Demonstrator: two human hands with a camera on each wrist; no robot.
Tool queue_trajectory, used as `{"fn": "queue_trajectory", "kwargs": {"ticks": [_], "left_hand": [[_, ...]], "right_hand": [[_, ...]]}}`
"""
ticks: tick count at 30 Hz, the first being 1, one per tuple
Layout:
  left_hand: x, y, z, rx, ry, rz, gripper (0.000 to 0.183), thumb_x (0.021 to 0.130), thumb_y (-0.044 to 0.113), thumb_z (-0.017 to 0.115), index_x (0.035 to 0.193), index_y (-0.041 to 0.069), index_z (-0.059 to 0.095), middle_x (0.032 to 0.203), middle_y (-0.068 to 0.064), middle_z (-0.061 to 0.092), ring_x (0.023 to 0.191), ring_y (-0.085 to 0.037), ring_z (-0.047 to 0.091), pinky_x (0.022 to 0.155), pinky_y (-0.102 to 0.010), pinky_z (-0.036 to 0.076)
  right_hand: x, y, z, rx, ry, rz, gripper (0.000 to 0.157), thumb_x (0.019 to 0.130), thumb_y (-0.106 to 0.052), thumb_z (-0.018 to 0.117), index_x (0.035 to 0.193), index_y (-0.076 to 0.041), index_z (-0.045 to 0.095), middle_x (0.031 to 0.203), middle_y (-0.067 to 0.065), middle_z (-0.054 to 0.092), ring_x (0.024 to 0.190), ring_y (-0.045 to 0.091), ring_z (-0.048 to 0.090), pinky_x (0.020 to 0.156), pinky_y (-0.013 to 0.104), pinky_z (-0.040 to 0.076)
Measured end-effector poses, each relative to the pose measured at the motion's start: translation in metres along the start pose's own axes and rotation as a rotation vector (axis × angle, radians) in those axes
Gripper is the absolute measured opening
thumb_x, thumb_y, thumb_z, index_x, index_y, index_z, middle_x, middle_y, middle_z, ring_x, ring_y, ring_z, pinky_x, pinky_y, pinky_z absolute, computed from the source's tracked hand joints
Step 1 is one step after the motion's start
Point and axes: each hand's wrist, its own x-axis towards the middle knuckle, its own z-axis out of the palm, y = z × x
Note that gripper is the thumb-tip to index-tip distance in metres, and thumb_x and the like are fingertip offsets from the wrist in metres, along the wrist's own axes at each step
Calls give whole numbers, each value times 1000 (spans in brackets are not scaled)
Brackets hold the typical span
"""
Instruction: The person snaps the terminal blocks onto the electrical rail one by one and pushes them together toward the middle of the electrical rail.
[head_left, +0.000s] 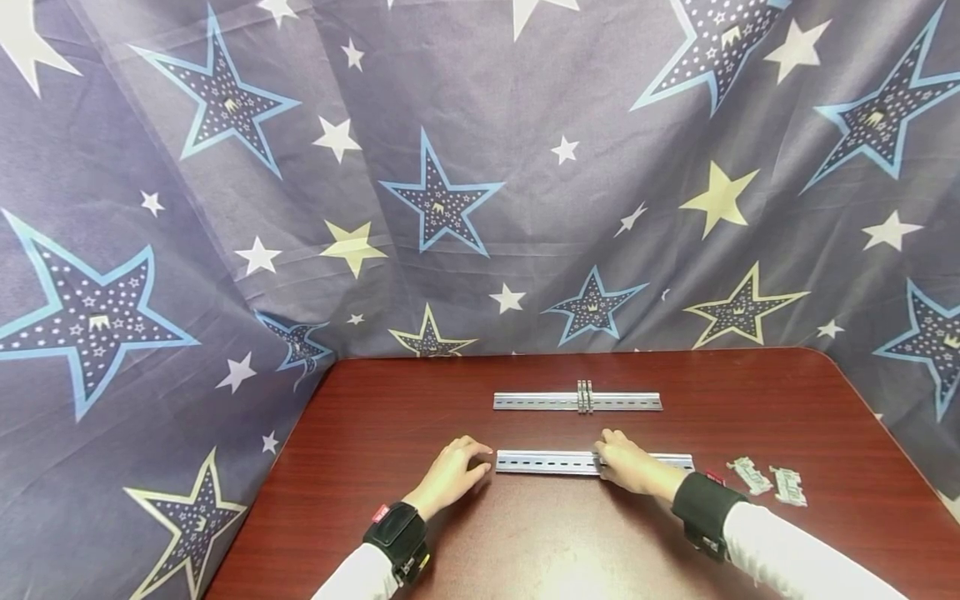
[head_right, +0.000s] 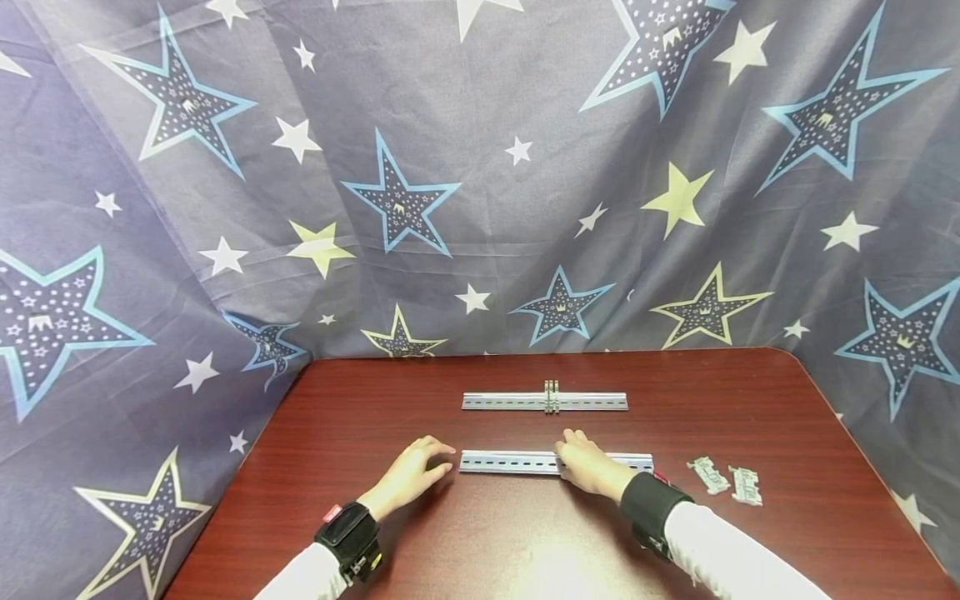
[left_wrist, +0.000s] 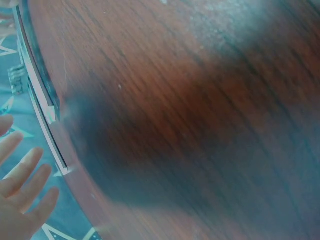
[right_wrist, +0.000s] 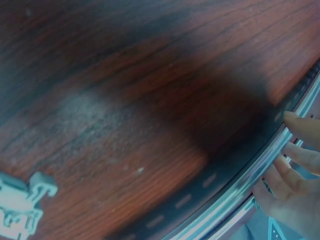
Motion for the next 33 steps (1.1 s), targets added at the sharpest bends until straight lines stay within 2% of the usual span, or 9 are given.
{"fn": "queue_trajectory", "kwargs": {"ticks": [11,17,26,33], "left_hand": [[0,0,1,-3,-13,-5,19,77,15,61,94,6,65,86,-3,58,85,-20,54,77,-36,41],[3,1,4,1,7,18,18,76,14,62,92,6,66,85,-3,59,83,-18,54,74,-34,43],[10,7,5,-22,-10,29,19,76,10,62,93,2,65,87,-7,60,84,-20,55,75,-34,43],[13,10,8,12,-15,48,23,75,16,65,94,5,66,88,-7,60,84,-21,55,74,-35,43]], "right_hand": [[0,1,11,2,-1,-11,21,66,-3,70,79,4,55,75,7,42,70,24,44,62,37,40],[1,0,10,8,21,-5,20,64,-2,70,78,3,56,74,4,41,69,22,43,62,35,40],[-1,7,5,86,-45,83,41,61,-13,73,95,5,60,82,8,48,75,23,48,66,37,41],[-12,20,-4,119,-67,137,44,60,-17,73,98,3,60,86,9,52,78,23,49,66,36,41]]}}
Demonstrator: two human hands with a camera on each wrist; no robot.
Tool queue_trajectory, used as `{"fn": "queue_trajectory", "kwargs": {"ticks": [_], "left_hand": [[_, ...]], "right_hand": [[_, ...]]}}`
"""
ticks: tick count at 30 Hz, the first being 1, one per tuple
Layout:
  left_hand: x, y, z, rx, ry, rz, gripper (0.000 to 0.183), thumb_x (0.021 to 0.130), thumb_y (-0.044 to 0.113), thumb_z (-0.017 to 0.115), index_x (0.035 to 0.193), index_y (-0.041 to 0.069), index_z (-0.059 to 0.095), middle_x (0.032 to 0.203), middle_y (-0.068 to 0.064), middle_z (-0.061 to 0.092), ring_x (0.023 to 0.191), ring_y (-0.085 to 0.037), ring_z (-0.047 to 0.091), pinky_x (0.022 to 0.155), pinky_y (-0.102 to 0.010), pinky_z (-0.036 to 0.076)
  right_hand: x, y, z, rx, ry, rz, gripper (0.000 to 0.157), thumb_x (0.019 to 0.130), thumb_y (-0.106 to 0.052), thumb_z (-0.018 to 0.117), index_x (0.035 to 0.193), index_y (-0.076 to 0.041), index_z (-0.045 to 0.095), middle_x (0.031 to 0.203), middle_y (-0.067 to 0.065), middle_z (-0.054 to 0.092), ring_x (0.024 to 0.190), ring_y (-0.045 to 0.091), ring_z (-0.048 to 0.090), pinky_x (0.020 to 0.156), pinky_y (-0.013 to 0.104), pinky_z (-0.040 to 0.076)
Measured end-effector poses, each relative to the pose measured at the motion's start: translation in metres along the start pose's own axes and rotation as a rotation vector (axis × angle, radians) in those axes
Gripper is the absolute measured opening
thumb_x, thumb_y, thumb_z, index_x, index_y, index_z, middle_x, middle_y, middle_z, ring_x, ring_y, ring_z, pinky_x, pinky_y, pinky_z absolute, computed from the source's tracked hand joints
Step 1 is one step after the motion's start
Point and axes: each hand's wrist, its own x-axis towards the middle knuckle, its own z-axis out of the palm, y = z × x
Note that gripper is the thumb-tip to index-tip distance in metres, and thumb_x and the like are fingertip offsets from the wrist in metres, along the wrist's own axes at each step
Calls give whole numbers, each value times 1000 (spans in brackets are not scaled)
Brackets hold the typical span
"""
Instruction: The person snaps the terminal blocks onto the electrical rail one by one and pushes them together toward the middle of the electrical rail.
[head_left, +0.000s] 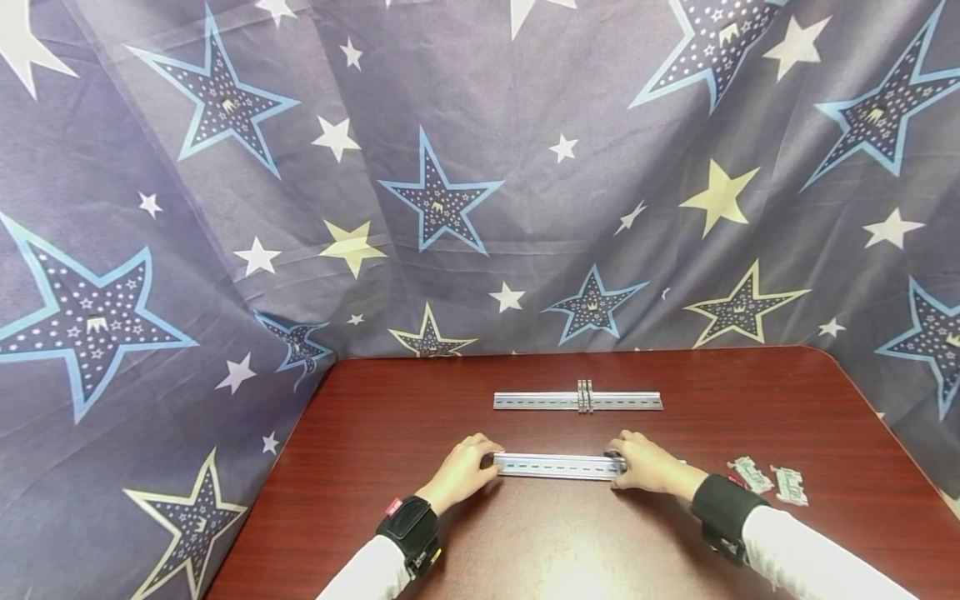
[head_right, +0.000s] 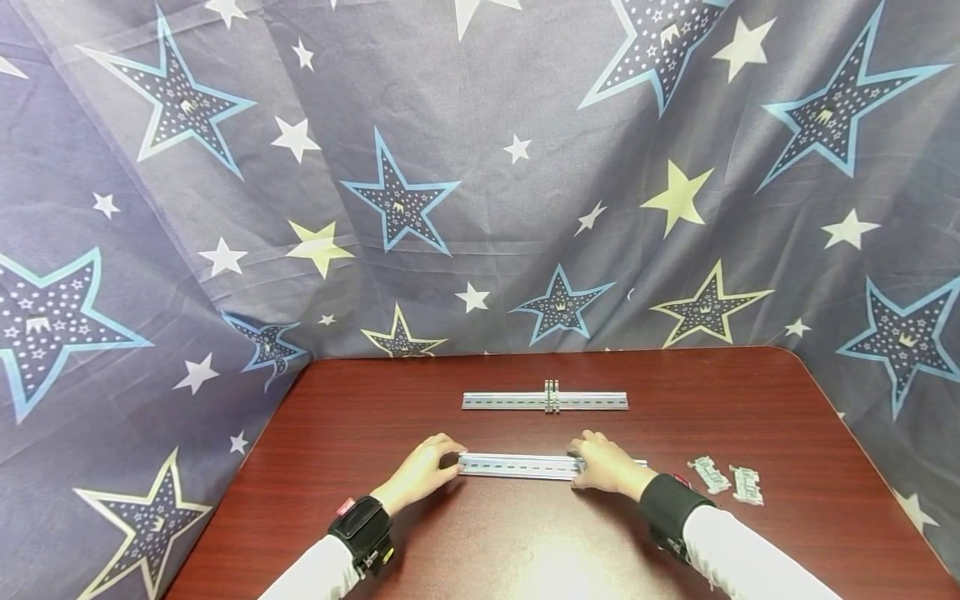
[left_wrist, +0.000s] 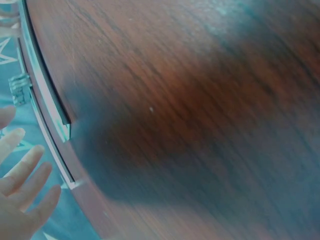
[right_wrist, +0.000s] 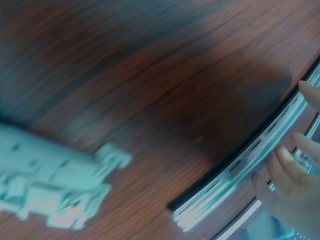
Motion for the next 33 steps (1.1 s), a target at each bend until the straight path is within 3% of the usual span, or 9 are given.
{"fn": "queue_trajectory", "kwargs": {"ticks": [18,33], "left_hand": [[7,8,8,34,-51,-9,34,70,20,68,100,4,62,89,-7,57,84,-21,53,74,-35,42],[11,11,22,72,-54,-4,42,67,27,74,100,3,62,88,-6,53,82,-18,49,72,-31,41]], "right_hand": [[-29,27,-12,-71,57,83,46,57,-22,76,96,-3,62,81,3,52,72,18,46,60,36,38],[-41,35,-15,-4,61,109,45,58,-17,75,97,1,61,81,3,49,73,16,43,59,30,39]]}}
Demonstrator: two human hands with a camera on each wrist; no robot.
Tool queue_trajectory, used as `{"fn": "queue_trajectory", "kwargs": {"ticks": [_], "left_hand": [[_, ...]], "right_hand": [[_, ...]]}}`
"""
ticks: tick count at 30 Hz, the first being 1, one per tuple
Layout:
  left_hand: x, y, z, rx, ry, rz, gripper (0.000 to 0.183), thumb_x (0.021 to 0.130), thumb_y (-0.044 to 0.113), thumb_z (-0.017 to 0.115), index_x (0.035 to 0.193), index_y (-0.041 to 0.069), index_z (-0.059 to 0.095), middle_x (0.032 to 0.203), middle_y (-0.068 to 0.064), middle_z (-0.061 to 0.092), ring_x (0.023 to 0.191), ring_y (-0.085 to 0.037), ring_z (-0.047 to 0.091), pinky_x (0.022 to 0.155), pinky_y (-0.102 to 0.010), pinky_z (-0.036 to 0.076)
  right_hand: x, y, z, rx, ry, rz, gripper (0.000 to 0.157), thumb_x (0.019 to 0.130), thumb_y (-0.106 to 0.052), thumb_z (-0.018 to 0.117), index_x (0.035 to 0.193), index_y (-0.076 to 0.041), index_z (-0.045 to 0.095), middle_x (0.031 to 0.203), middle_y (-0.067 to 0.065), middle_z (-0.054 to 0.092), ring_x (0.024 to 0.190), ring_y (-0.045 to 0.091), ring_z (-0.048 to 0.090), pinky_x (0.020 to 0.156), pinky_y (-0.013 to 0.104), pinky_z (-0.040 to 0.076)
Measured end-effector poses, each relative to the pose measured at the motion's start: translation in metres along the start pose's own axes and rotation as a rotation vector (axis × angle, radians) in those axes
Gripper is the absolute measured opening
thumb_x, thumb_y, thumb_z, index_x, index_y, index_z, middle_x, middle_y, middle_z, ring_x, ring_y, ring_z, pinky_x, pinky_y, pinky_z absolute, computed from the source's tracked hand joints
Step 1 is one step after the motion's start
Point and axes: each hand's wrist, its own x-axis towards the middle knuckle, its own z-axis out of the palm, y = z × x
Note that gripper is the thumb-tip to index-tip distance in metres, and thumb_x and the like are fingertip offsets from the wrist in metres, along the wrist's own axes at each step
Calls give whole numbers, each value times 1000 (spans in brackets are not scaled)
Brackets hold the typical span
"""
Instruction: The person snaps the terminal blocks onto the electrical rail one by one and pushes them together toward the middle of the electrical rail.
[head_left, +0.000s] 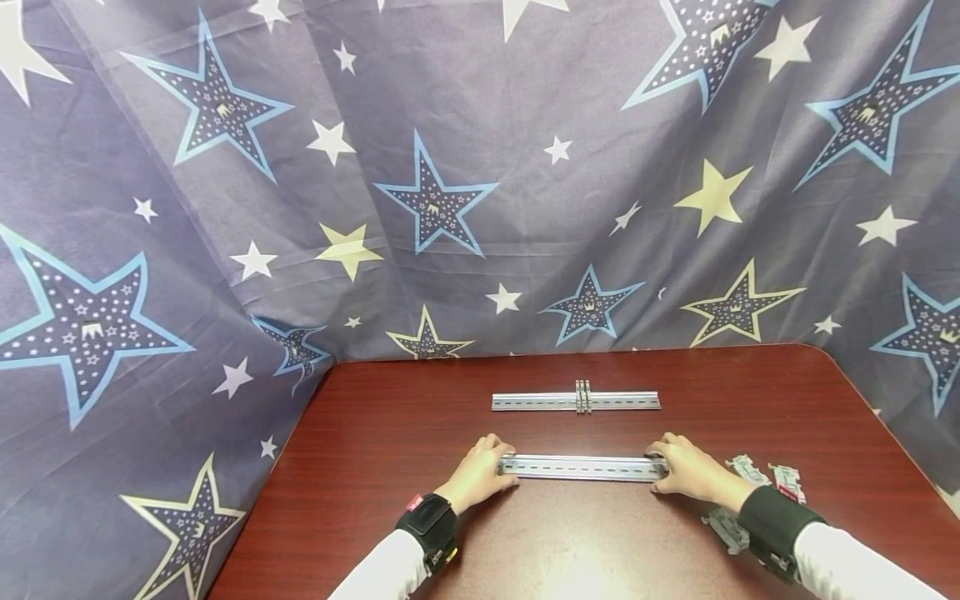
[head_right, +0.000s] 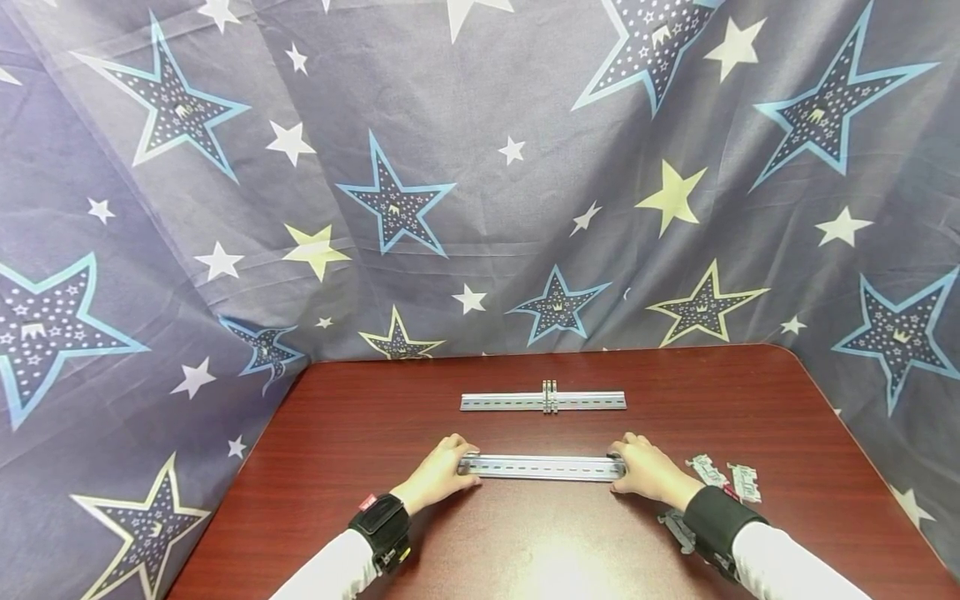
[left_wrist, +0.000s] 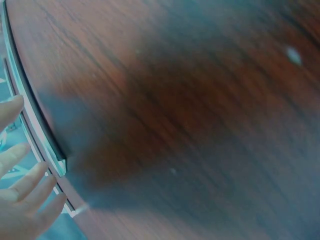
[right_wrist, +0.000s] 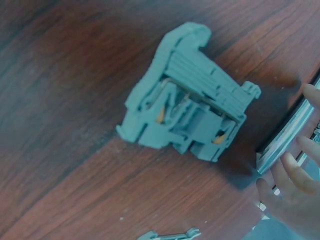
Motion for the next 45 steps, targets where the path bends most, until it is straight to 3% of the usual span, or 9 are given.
{"fn": "queue_trajectory", "kwargs": {"ticks": [6,14,24,33,45], "left_hand": [[0,3,2,12,-15,1,39,66,25,74,97,3,63,84,-3,49,79,-17,47,69,-29,41],[2,4,4,27,-23,-9,32,70,21,72,95,4,63,83,-1,47,79,-16,45,69,-28,41],[6,1,7,56,-29,-3,31,70,21,72,94,3,63,83,-2,46,79,-17,45,69,-28,41],[10,-4,5,44,-23,-21,32,69,20,73,94,2,64,80,-2,45,78,-18,44,68,-28,41],[19,-12,5,8,-30,-49,32,69,18,73,94,1,63,83,-4,46,80,-20,46,68,-31,42]], "right_hand": [[0,2,4,21,0,-6,41,61,-15,75,96,1,61,82,3,48,74,15,43,61,30,40],[0,3,6,-40,61,-46,33,61,-14,76,87,0,62,75,1,46,69,14,43,58,29,38],[4,0,6,-46,59,-47,28,64,-12,74,86,0,61,76,3,46,69,16,43,60,31,39],[16,0,8,-33,79,-76,25,59,-10,76,77,-3,60,71,3,47,66,18,45,61,33,38],[29,4,8,-13,69,-30,27,56,-9,77,74,-4,58,69,4,47,64,18,46,58,31,38]]}}
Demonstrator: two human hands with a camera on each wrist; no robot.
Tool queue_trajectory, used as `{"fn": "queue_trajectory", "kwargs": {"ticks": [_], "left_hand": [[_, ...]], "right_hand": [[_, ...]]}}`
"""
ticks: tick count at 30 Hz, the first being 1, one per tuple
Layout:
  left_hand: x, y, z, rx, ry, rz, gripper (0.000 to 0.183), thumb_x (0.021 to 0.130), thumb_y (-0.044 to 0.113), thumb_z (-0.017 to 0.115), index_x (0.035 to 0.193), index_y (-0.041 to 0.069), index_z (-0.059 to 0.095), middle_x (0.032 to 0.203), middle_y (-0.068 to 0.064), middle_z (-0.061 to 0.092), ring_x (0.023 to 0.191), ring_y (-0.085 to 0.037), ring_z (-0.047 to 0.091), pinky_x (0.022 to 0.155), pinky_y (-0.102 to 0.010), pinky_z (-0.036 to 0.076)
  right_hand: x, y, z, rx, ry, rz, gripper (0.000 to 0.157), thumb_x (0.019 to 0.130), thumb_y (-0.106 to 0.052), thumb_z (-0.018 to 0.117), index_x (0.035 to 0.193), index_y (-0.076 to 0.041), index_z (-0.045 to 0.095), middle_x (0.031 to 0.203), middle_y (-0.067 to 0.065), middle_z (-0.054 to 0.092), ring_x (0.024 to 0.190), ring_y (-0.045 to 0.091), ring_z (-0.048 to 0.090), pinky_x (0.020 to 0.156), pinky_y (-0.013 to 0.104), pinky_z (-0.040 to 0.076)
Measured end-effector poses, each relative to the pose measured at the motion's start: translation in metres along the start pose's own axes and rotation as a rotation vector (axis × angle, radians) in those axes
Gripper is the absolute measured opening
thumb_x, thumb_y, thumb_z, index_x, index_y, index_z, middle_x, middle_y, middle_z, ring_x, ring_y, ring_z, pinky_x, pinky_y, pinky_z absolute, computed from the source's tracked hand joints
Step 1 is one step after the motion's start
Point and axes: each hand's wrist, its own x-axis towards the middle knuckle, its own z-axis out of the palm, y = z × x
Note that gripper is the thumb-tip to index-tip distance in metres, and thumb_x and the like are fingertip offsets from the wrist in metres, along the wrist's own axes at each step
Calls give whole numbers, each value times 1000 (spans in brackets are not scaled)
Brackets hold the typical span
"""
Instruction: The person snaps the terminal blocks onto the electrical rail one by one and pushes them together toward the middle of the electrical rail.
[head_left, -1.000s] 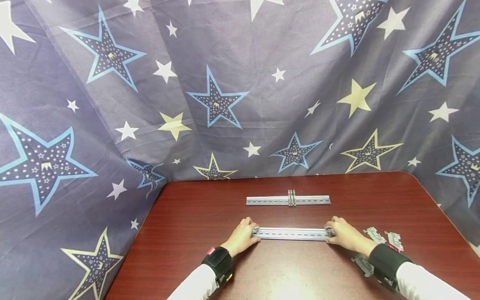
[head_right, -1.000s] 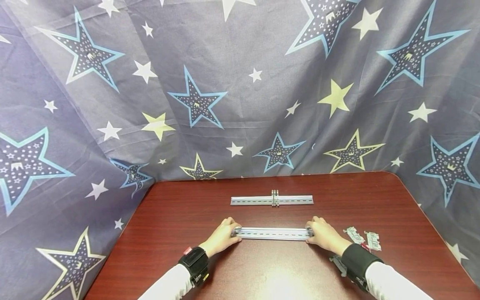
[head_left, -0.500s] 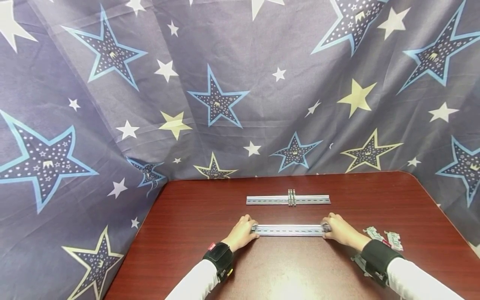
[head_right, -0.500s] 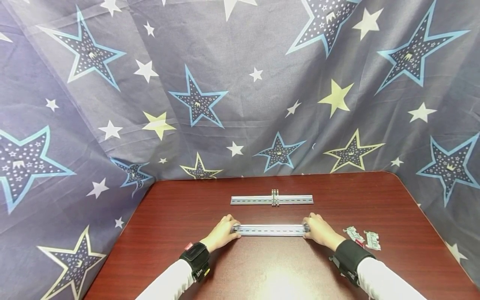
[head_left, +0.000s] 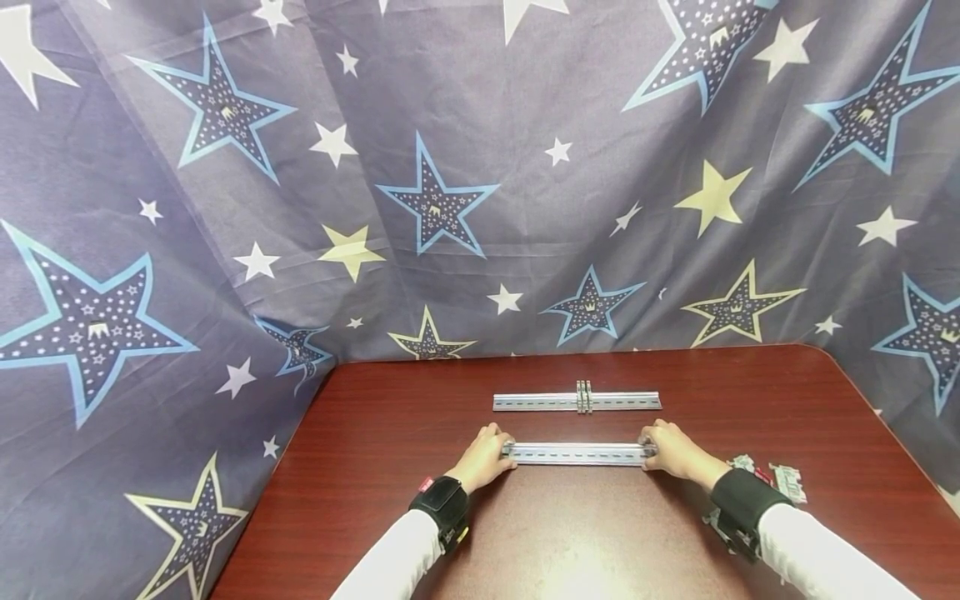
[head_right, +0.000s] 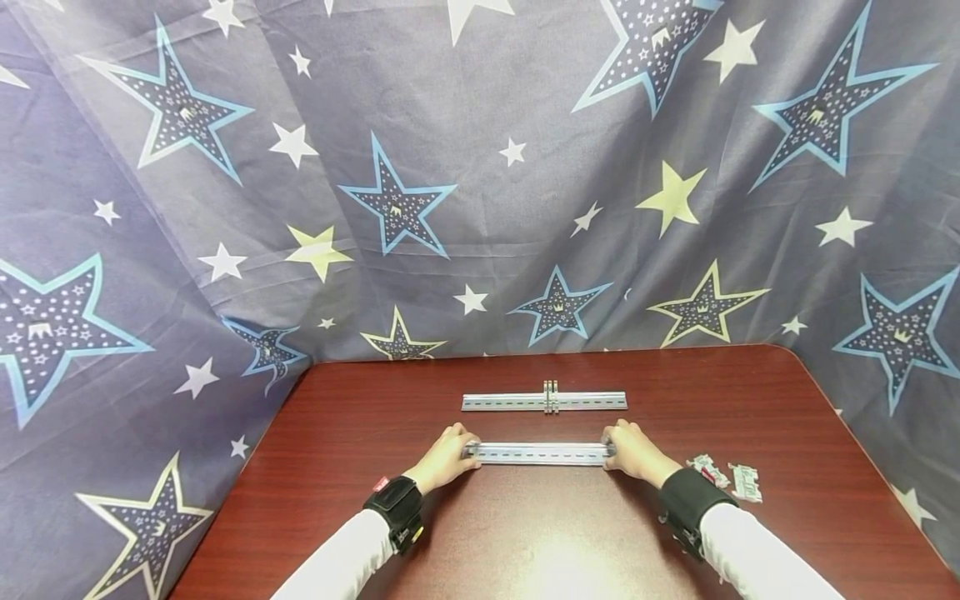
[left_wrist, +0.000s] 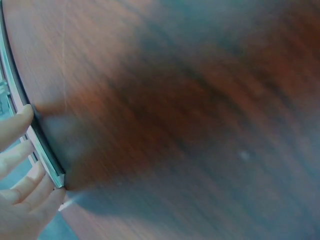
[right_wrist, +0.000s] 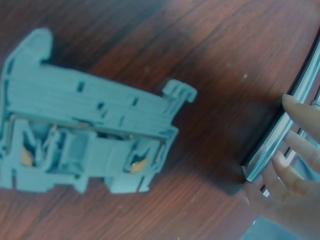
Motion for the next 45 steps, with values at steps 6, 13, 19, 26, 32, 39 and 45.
{"fn": "queue_trajectory", "kwargs": {"ticks": [6,13,19,26,32,39,45], "left_hand": [[4,-2,1,24,10,34,30,67,18,74,90,1,64,77,-3,46,74,-20,45,67,-29,40],[9,-1,0,60,14,58,27,64,17,75,84,3,65,74,-3,47,70,-19,46,64,-27,39],[10,1,-2,47,3,47,25,63,16,76,82,4,65,73,-4,49,69,-19,47,62,-27,39],[9,2,-3,46,-3,20,26,63,17,76,83,4,65,73,-3,48,70,-20,47,62,-28,40],[10,3,-5,47,-11,5,26,64,17,76,83,5,65,74,-3,48,71,-20,47,62,-29,41],[10,4,-5,51,-24,0,27,64,18,76,84,5,66,74,-2,48,71,-20,47,63,-28,41],[11,3,-4,58,-17,0,28,65,20,76,86,5,66,75,-1,48,72,-19,47,64,-27,41]], "right_hand": [[0,0,-1,12,1,19,27,57,-8,76,76,-2,59,70,5,48,65,19,46,59,33,38],[1,1,-6,56,-17,8,26,60,-9,74,80,1,60,73,8,53,68,22,49,61,34,38],[0,7,-23,202,-58,20,29,67,-6,67,90,9,58,84,21,62,82,35,58,71,43,44],[-17,25,-53,99,-27,68,29,66,-7,68,89,8,59,78,17,61,75,32,58,65,42,44],[-42,45,-74,-19,-81,186,27,64,-11,71,81,4,56,68,6,55,62,19,50,55,35,40],[-63,56,-80,-94,-164,326,32,63,-21,73,76,0,53,66,5,50,60,18,43,52,34,35],[-68,60,-75,-91,-159,355,35,64,-22,73,81,2,54,73,10,55,64,22,49,54,39,39]]}}
